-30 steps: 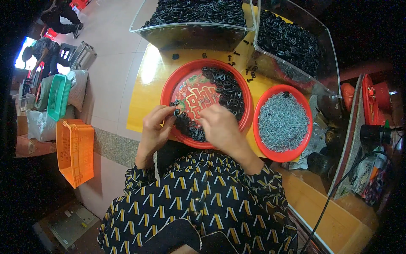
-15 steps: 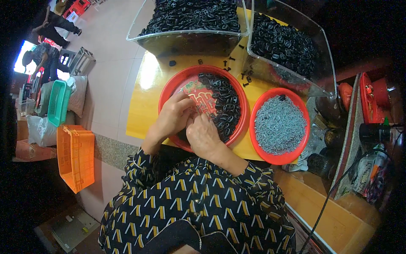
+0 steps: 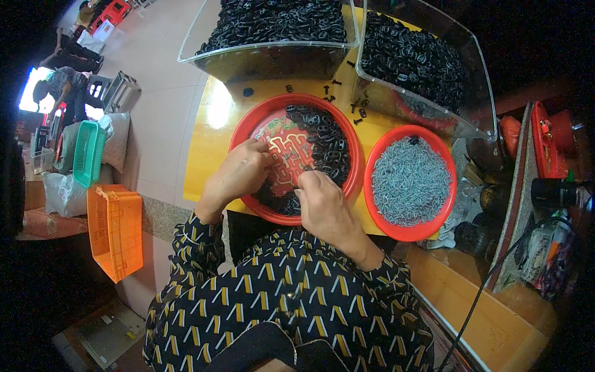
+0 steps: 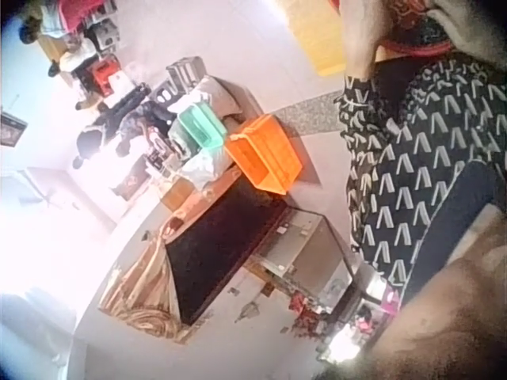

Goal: The person assembles small plastic components by joining and pressing the interlocking pieces together by hand over a tray.

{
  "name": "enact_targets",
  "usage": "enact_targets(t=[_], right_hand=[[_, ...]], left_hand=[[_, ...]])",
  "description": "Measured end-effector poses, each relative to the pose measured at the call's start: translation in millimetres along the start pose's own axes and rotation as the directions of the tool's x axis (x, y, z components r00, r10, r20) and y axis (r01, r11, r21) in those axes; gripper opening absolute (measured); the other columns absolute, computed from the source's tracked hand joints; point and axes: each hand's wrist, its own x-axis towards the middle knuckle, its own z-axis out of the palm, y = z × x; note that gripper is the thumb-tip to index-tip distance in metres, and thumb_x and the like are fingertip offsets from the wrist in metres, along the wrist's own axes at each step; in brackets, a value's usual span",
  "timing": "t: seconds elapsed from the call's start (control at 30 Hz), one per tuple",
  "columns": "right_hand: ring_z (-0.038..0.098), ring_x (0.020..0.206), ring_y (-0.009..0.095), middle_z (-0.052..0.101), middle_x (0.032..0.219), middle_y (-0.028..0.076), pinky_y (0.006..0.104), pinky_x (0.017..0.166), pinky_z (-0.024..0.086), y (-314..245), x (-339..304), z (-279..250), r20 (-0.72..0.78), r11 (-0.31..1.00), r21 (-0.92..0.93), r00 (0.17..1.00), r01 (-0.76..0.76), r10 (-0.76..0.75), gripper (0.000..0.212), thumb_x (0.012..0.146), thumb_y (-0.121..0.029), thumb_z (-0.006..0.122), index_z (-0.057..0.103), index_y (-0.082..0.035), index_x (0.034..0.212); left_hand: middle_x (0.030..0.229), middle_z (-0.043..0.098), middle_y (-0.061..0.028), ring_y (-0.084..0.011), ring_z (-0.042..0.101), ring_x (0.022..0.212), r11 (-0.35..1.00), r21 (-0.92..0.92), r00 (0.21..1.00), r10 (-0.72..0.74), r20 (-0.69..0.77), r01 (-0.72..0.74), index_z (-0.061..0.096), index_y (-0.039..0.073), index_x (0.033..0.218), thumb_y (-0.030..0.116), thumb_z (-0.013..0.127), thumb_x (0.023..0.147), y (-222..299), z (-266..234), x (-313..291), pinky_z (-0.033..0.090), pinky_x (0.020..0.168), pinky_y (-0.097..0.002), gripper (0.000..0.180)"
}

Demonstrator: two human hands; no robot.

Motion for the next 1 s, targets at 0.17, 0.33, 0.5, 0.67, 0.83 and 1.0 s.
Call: enact_targets(t=[0.17, 0.33, 0.5, 0.67, 0.83, 1.0], right_hand=[[0.05, 0.072, 0.034, 0.048, 0.074, 0.017, 0.0391, 0.063, 0.04, 4, -3, 7, 0.025, 1.0, 0.025, 0.999, 0.019, -0.02, 0.015, 0.07, 0.005, 0.052, 0.043, 0.001, 0.081], [0.053, 0.07, 0.032, 0.051, 0.076, 0.016, 0.0361, 0.062, 0.042, 1, -4, 7, -0.014, 0.998, 0.062, 1.0, -0.024, 0.024, 0.014, 0.071, 0.006, 0.051, 0.045, 0.003, 0.083], [0.053, 0.075, 0.033, 0.052, 0.079, 0.017, 0.0367, 0.065, 0.043, -7, -3, 6, -0.012, 0.962, 0.216, 0.985, -0.166, 0.172, 0.016, 0.07, 0.005, 0.05, 0.047, 0.003, 0.086], [0.054, 0.072, 0.024, 0.053, 0.081, 0.014, 0.0306, 0.063, 0.043, -2, -3, 3, 0.038, 0.971, 0.167, 0.985, -0.17, 0.166, 0.016, 0.072, 0.004, 0.052, 0.051, 0.003, 0.088], [0.055, 0.071, 0.019, 0.054, 0.081, 0.012, 0.0266, 0.063, 0.043, 2, -5, 5, -0.008, 0.978, 0.17, 0.992, -0.119, 0.122, 0.016, 0.073, 0.004, 0.053, 0.054, 0.002, 0.088], [0.055, 0.076, 0.019, 0.055, 0.082, 0.01, 0.0267, 0.066, 0.044, 5, -5, 5, 0.017, 0.964, 0.235, 0.992, -0.122, 0.122, 0.015, 0.073, 0.005, 0.051, 0.055, 0.003, 0.088]], left_hand=[[0.074, 0.055, -0.013, -0.0279, 0.054, 0.075, 0.991, 0.131, 0.998, -0.012, 0.068, 0.003, 0.058, 0.001, 0.068, 0.007, 0.056, 0.061, 9, 2, 4, 0.045, 0.066, -0.0354, 0.009], [0.076, 0.054, -0.012, -0.0268, 0.052, 0.078, 0.973, 0.229, 0.999, 0.033, 0.012, -0.035, 0.057, 0.001, 0.071, 0.01, 0.053, 0.065, 10, 8, 0, 0.043, 0.067, -0.0346, 0.012], [0.077, 0.051, -0.0117, -0.0264, 0.051, 0.076, 0.949, 0.311, 0.997, 0.066, -0.047, -0.048, 0.053, 0.001, 0.077, 0.013, 0.052, 0.067, 10, 12, 0, 0.041, 0.067, -0.0332, 0.016], [0.076, 0.052, -0.0137, -0.0278, 0.051, 0.077, 0.98, 0.199, 0.994, 0.019, -0.103, 0.002, 0.051, -0.001, 0.08, 0.01, 0.052, 0.067, 9, 12, -1, 0.042, 0.068, -0.0354, 0.017], [0.076, 0.053, -0.0165, -0.03, 0.052, 0.078, 0.998, 0.057, 0.998, -0.029, -0.05, 0.032, 0.05, -0.002, 0.079, 0.005, 0.051, 0.066, 9, 7, 0, 0.044, 0.068, -0.0373, 0.015], [0.075, 0.053, -0.0163, -0.03, 0.053, 0.078, 0.988, 0.152, 0.999, 0.017, -0.05, -0.009, 0.051, -0.002, 0.078, 0.002, 0.051, 0.064, 10, 11, 3, 0.044, 0.068, -0.0362, 0.014]])
